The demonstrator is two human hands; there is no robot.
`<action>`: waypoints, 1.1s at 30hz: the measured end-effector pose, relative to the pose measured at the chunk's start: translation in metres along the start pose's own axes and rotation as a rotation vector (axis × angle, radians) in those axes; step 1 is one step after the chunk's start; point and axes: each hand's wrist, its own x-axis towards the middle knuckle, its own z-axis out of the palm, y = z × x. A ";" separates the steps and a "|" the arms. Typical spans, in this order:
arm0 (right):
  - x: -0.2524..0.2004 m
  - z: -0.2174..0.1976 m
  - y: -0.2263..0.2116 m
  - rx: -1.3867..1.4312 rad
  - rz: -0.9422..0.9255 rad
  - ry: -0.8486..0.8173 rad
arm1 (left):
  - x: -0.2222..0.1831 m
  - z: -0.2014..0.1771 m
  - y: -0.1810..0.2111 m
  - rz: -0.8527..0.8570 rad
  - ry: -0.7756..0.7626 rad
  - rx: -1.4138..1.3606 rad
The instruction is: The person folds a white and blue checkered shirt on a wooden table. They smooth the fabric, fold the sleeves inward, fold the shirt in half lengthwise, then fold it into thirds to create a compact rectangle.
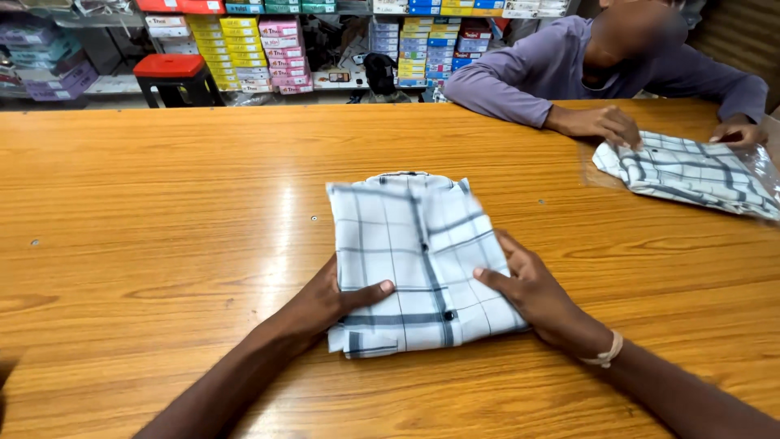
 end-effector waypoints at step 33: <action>0.016 -0.011 -0.020 0.086 0.070 0.009 | -0.009 0.003 -0.001 -0.024 0.287 0.375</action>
